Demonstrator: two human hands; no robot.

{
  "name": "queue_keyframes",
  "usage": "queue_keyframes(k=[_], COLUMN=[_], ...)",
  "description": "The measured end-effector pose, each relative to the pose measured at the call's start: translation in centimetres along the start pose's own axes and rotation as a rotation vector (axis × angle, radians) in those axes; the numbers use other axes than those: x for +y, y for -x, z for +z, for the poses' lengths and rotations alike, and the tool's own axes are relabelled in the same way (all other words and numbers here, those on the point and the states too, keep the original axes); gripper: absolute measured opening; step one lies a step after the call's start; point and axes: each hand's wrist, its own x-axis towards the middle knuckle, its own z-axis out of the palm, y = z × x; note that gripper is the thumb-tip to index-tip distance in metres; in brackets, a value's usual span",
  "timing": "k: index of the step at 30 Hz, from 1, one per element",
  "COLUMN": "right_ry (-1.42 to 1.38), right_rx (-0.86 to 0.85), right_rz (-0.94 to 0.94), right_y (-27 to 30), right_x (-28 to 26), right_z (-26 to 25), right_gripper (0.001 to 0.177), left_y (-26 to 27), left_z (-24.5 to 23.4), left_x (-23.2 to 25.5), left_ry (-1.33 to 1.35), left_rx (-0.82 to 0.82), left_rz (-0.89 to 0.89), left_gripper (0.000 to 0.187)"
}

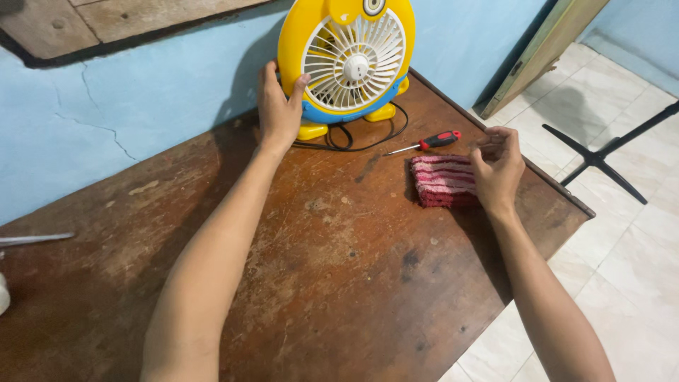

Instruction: The person uses a screwdriver to remove screws from the front grille of a white and green electric fan, then wipes the fan with a cloth. The person then moves to a yellow and blue electric fan and begins unscrewing its front grille.

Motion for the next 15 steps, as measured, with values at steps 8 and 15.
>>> queue_keyframes(k=[8,15], right_ry=[-0.033,-0.051], right_rx=[0.026,-0.051], right_rz=[-0.021,-0.118], right_y=[0.4,1.1], right_x=[-0.4,-3.7], right_z=[0.1,1.2], right_gripper=[0.03,0.036], left_y=[1.4,3.2], left_z=[-6.5,-11.0], left_x=[1.2,2.0], left_ry=[0.015,-0.059], left_rx=[-0.084,-0.113], left_rz=[-0.022,-0.05], left_gripper=[0.048,0.05])
